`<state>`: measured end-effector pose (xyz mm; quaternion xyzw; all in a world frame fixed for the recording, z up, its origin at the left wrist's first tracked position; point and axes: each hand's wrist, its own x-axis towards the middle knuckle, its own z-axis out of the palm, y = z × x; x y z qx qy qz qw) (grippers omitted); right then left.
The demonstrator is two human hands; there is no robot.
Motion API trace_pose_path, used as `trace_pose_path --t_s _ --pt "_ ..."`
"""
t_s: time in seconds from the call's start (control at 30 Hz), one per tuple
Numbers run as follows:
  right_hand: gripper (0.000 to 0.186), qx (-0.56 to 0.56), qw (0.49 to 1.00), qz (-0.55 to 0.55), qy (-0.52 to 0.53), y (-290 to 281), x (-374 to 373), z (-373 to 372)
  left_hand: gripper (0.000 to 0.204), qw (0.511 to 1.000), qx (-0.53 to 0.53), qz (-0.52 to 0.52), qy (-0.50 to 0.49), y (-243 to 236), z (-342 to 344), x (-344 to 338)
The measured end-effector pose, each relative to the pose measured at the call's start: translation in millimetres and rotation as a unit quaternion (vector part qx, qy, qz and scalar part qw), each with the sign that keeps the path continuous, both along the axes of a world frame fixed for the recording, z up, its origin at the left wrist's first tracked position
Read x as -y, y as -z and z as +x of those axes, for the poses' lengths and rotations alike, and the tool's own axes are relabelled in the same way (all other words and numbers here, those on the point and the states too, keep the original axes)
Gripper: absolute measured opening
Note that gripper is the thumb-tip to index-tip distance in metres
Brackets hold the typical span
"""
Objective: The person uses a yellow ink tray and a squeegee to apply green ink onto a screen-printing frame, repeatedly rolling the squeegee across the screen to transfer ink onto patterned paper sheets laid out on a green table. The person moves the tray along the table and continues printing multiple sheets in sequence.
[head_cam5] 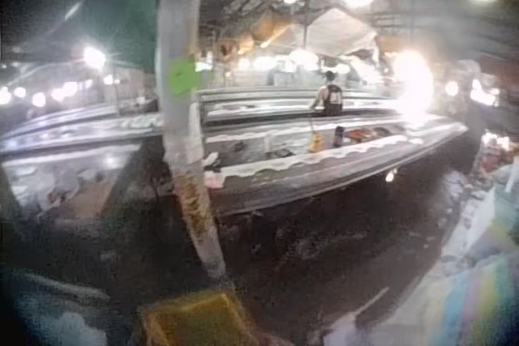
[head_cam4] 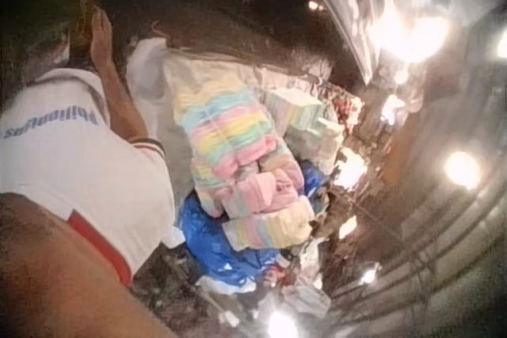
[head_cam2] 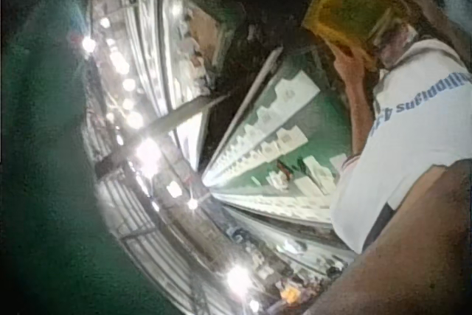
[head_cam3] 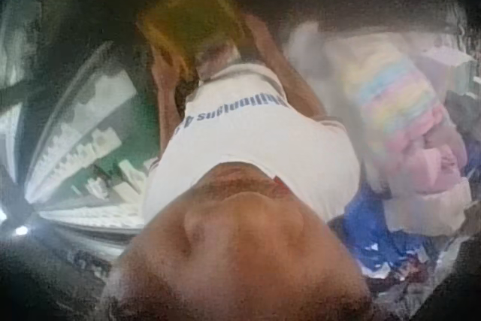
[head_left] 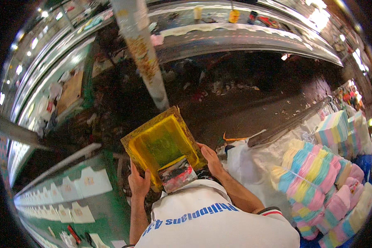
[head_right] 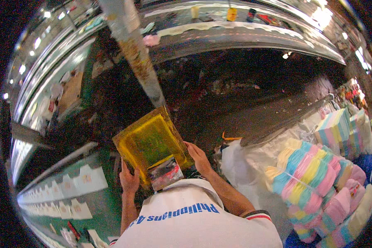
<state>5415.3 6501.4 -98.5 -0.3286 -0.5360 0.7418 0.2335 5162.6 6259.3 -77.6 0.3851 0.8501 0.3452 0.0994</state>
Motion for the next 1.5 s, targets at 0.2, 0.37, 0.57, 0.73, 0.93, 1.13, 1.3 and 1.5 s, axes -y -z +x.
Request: trace_pose_path --t_s 0.2,0.37,0.57,0.73,0.93,1.13,1.3,1.5 --pt "0.049 0.061 0.993 0.045 0.086 -49 -81 47 0.094 0.994 0.025 0.005 0.106 -31 -1 -137" --pt "0.047 0.073 0.986 0.01 0.149 -80 -121 55 0.096 0.987 0.051 -0.034 0.147 -33 -15 -216" --pt "0.05 0.143 0.966 0.017 0.212 -59 -161 26 0.094 0.975 0.046 -0.039 0.213 -40 -60 -305" --pt "0.055 0.149 0.954 0.04 0.257 -37 -217 -22 0.093 0.959 0.024 -0.075 0.272 -29 -122 -401" --pt "0.051 0.064 0.952 0.028 0.298 -37 -310 -77 0.09 0.952 0.011 -0.082 0.294 -30 -177 -519" --pt "0.051 0.11 0.937 0.037 0.33 -32 -361 -113 0.085 0.939 0.023 -0.105 0.328 -20 -217 -598" --pt "0.053 0.133 0.929 0.019 0.345 -45 -391 -123 0.082 0.929 0.01 -0.116 0.352 -26 -218 -652" --pt "0.053 0.194 0.911 0.107 0.348 -42 -442 -111 0.074 0.936 0.049 -0.086 0.338 -26 -199 -699"
